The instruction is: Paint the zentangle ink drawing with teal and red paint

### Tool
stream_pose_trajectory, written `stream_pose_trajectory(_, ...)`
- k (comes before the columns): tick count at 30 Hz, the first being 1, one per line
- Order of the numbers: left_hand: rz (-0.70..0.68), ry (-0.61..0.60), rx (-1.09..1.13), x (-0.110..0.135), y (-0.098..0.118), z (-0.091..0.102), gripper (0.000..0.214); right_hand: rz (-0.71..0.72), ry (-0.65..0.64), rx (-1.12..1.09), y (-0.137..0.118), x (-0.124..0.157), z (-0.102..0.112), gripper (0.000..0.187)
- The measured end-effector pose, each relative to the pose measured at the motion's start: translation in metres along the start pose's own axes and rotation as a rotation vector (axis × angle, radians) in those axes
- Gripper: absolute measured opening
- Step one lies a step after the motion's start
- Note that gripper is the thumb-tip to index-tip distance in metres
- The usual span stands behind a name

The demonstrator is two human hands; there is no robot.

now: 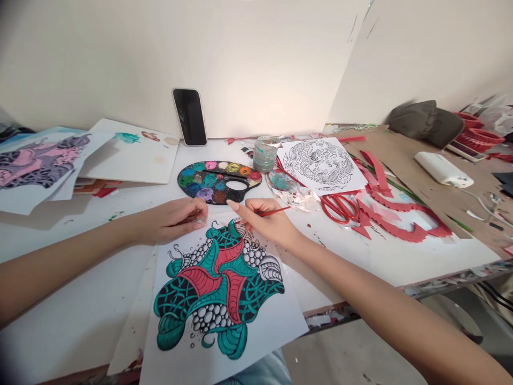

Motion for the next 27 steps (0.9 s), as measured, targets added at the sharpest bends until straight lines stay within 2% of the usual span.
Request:
stream_pose_trajectory(3, 0.001, 0.000, 0.006, 0.0003, 0.0002, 0.0000, 0.021, -0.060, 0.023, 0.054, 0.0042, 0.0010, 0.0005, 0.057)
stream_pose_trajectory(5, 0.000, 0.000, 0.009, 0.0001, 0.0003, -0.0002, 0.020, -0.048, 0.032, 0.131, 0.0039, 0.0026, 0.0007, 0.057)
stream_pose_trajectory(8, -0.002, 0.003, 0.007, -0.0004, 0.0005, -0.0004, 0.020, -0.033, -0.040, 0.217, 0.0026, 0.0046, -0.0017, 0.058)
stream_pose_trajectory(10, 0.000, 0.004, 0.003, -0.0005, 0.0007, -0.0003, 0.020, -0.066, -0.077, 0.209, 0.0029, 0.0046, -0.0025, 0.060)
stream_pose_trajectory(15, 0.003, 0.002, 0.007, 0.0000, 0.0012, -0.0003, 0.020, -0.046, 0.000, 0.165, 0.0001, 0.0014, 0.0009, 0.060)
stream_pose_trajectory(19, -0.005, 0.004, 0.013, -0.0005, 0.0013, -0.0005, 0.020, -0.095, -0.082, 0.176, 0.0015, 0.0015, -0.0024, 0.062)
stream_pose_trajectory(23, 0.005, -0.001, 0.007, -0.0008, 0.0004, -0.0008, 0.020, -0.058, 0.010, 0.152, -0.0010, 0.0015, 0.0004, 0.061)
stream_pose_trajectory(27, 0.005, 0.000, 0.005, 0.0003, 0.0006, -0.0003, 0.020, -0.091, -0.077, 0.170, -0.0005, 0.0017, -0.0034, 0.063)
Point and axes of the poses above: each hand's wrist, its own x-axis away from the middle knuckle, its own z-axis out of the back of the hand, y = z × x, the point moved 4 cm from there along -x, towards the middle knuckle, and after that the axes turned 5 degrees about -x, right-handed, at the moved point
